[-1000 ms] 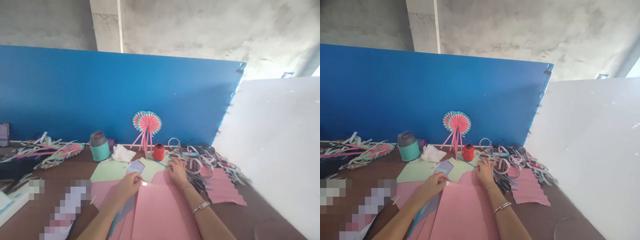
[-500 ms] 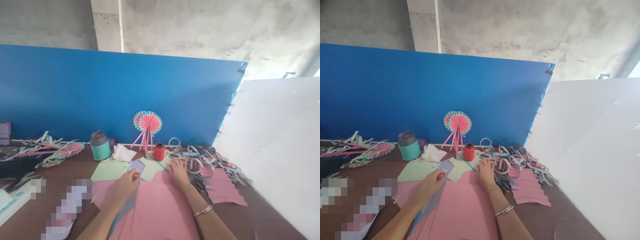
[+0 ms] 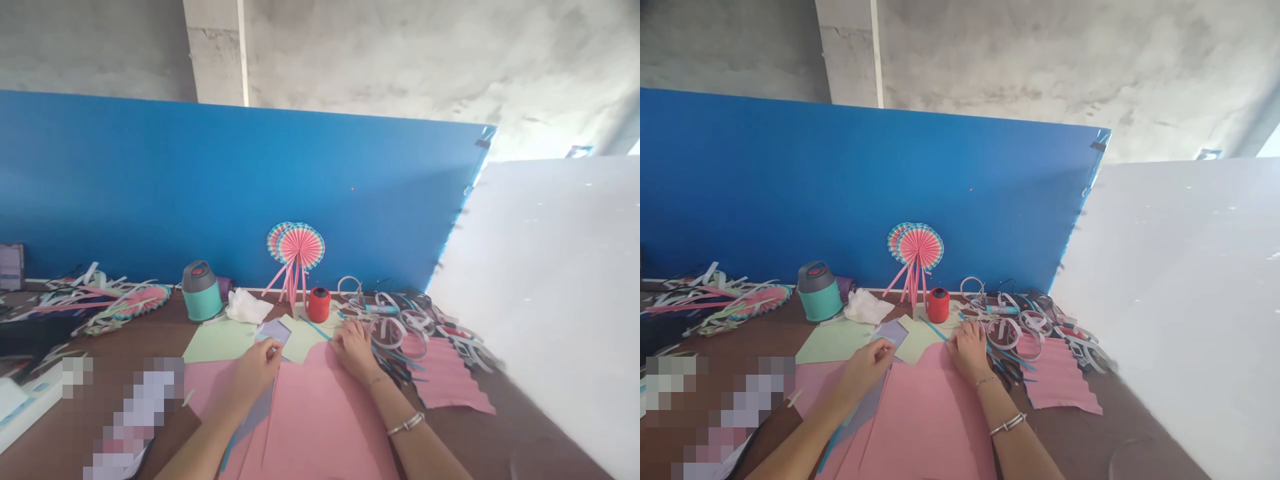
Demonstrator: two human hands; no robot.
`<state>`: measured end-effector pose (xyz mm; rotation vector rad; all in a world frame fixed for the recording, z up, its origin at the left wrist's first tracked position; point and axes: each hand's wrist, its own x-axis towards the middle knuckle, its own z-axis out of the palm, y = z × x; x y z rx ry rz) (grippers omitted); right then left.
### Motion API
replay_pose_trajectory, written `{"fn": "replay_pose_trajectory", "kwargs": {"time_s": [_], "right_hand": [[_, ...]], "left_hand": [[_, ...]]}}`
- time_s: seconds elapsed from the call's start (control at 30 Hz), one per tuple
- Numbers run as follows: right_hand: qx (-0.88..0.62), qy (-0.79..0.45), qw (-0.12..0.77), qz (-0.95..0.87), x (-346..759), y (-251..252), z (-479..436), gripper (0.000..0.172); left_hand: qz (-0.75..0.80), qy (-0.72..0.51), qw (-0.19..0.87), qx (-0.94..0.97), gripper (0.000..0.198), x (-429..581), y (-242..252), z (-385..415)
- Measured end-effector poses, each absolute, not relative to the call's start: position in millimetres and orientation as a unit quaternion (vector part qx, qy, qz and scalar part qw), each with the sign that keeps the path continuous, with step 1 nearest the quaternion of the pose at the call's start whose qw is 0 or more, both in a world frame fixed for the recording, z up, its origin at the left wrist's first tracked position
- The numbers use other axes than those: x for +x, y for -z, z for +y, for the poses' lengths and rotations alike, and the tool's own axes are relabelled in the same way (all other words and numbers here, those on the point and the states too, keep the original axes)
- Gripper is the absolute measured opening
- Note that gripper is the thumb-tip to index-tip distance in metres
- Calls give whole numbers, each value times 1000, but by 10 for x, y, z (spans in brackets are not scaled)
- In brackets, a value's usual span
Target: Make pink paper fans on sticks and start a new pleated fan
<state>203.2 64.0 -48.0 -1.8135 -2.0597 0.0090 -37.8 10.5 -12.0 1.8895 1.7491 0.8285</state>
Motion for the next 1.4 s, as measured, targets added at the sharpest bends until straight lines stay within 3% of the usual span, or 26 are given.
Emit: {"fn": "replay_pose_trajectory", "kwargs": {"time_s": [0.33,0.5,0.97,1.1,1.4], "right_hand": [[-619,21,207,-757,2020,462,589,13],[-641,37,206,-738,2018,479,587,19],[-668,-22,166,-725,2043,389,595,20],[-630,-32,195,-751,2036,312,545,18],[-515,-208,285,-782,1972,220,479,19]], "left_hand": [[627,-311,228,677,15,-387,113,86],[626,-316,219,679,14,-391,160,103],[623,-312,223,682,18,-385,143,84],[619,-327,203,685,20,-402,245,138],[551,-406,134,716,58,-481,389,277]]}}
